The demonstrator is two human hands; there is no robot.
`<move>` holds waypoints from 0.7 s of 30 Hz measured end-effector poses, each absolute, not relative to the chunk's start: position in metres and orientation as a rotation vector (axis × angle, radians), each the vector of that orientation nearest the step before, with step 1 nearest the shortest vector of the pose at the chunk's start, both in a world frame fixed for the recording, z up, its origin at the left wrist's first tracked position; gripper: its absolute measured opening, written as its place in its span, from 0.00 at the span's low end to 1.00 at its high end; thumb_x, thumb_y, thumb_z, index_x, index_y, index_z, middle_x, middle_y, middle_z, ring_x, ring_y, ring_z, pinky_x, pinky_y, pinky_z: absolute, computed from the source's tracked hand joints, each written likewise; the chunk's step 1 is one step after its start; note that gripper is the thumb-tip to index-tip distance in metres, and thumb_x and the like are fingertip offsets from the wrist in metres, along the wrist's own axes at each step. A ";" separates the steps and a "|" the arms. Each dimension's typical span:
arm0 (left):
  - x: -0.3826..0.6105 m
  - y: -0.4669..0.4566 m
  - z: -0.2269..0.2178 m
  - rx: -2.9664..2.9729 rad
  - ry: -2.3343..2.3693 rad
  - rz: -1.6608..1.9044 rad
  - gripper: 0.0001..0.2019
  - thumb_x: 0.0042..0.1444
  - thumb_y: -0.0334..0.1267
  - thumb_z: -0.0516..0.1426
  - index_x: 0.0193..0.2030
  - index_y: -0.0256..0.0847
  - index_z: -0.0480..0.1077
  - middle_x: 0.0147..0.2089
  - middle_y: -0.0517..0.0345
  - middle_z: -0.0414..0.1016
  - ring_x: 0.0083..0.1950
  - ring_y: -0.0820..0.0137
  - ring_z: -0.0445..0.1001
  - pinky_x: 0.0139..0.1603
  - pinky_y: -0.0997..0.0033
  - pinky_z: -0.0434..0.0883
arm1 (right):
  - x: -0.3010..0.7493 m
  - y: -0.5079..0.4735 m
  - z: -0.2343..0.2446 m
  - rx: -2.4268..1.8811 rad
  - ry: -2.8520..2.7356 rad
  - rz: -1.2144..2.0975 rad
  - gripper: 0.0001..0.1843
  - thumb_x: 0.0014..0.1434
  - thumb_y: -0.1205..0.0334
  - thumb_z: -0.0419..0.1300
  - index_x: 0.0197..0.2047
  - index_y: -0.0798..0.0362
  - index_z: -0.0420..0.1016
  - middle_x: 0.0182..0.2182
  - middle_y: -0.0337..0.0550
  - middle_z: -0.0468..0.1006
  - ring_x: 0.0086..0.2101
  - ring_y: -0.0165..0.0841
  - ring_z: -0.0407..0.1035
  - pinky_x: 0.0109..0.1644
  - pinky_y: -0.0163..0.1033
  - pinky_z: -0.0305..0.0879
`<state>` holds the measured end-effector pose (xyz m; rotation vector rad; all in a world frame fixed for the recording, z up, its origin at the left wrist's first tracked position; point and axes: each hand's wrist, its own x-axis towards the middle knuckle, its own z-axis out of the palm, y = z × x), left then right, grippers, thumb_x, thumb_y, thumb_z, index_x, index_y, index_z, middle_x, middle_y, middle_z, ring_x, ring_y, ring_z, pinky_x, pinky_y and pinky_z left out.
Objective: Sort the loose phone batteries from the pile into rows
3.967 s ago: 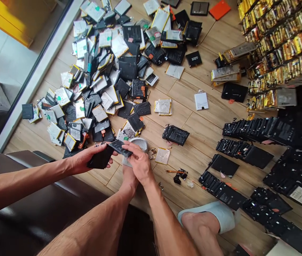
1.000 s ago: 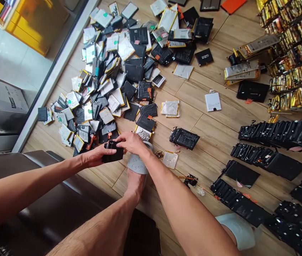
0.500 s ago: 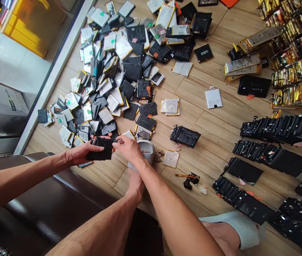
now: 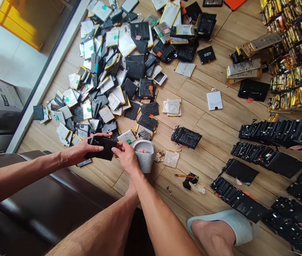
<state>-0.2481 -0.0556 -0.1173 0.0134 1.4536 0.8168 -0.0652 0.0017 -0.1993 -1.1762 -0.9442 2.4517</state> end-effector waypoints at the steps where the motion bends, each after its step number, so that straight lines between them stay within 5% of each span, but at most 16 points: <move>1: -0.247 -0.056 -0.118 -0.030 1.423 0.816 0.37 0.43 0.37 0.75 0.62 0.43 0.72 0.57 0.50 0.79 0.49 0.61 0.78 0.51 0.62 0.74 | -0.066 0.001 -0.199 -1.148 -0.883 2.487 0.15 0.52 0.52 0.70 0.40 0.50 0.76 0.31 0.35 0.80 0.30 0.31 0.74 0.37 0.37 0.76; 5: -0.246 -0.054 -0.114 0.012 1.452 0.790 0.38 0.41 0.37 0.75 0.61 0.42 0.73 0.55 0.48 0.79 0.49 0.58 0.78 0.51 0.60 0.74 | -0.066 0.005 -0.192 -1.122 -1.062 2.383 0.12 0.55 0.54 0.69 0.41 0.50 0.78 0.34 0.37 0.82 0.33 0.33 0.76 0.41 0.38 0.76; 10: -0.242 -0.044 -0.101 0.358 1.677 0.715 0.29 0.45 0.38 0.73 0.57 0.44 0.77 0.63 0.49 0.76 0.60 0.57 0.73 0.57 0.65 0.70 | -0.049 0.007 -0.172 -1.080 -1.635 1.783 0.06 0.64 0.64 0.62 0.45 0.49 0.76 0.42 0.41 0.84 0.42 0.34 0.79 0.52 0.41 0.75; 15: -0.220 -0.042 -0.100 -0.007 1.467 0.937 0.30 0.44 0.35 0.71 0.58 0.45 0.74 0.47 0.55 0.80 0.43 0.66 0.77 0.42 0.69 0.73 | -0.041 -0.006 -0.153 -0.864 -1.976 1.291 0.04 0.67 0.66 0.62 0.45 0.48 0.76 0.47 0.45 0.81 0.48 0.36 0.76 0.56 0.44 0.73; 21: -0.215 -0.045 -0.097 -0.259 1.230 1.029 0.25 0.45 0.30 0.66 0.54 0.40 0.77 0.46 0.51 0.81 0.40 0.64 0.79 0.41 0.67 0.77 | -0.041 -0.006 -0.147 -0.848 -1.988 1.315 0.10 0.66 0.64 0.65 0.51 0.48 0.77 0.50 0.47 0.77 0.50 0.38 0.74 0.56 0.46 0.74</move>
